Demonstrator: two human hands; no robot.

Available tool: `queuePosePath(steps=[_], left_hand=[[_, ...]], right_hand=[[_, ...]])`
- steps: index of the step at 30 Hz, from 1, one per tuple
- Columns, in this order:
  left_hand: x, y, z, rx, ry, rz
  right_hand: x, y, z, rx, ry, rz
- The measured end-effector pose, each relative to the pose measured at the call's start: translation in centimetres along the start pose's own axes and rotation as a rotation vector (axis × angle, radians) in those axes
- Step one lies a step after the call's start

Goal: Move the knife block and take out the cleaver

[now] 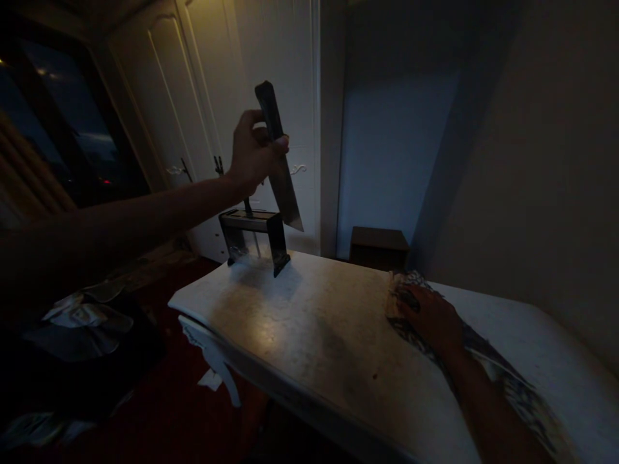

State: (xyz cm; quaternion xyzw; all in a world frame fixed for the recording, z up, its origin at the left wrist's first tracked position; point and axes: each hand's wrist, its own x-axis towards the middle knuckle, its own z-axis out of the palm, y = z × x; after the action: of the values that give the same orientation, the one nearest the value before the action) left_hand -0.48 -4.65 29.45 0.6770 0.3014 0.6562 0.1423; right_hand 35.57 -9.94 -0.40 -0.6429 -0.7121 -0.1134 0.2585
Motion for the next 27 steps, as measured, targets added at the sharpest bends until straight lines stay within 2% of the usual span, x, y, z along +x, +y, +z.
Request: queuePosePath(steps=[4,9,14,17,22,27], left_hand=[[-1.8,0.5,2.2,-0.017,-0.057,-0.021],[-4.5,0.5,4.5,-0.161,-0.149,-0.174],[-6.8,0.0,5.7,-0.237,-0.198,-0.351],[-8.3,-1.0,6.1,-0.288,-0.209,-0.391],[-10.9,-2.4,6.9,-0.411,-0.197,-0.408],[-13.0,-2.6,8.0,-0.564,-0.138,-0.522]], right_hand=[[0.0,0.2,0.2,0.01,0.014,0.006],[-0.1,0.1,0.2,0.006,0.017,0.008],[-0.1,-0.5,-0.3,0.039,0.006,0.022],[-0.1,-0.8,-0.4,0.113,0.011,0.044],[0.0,-1.5,-1.0,0.294,0.023,0.173],[0.4,-2.2,-2.0,0.53,0.111,0.33]])
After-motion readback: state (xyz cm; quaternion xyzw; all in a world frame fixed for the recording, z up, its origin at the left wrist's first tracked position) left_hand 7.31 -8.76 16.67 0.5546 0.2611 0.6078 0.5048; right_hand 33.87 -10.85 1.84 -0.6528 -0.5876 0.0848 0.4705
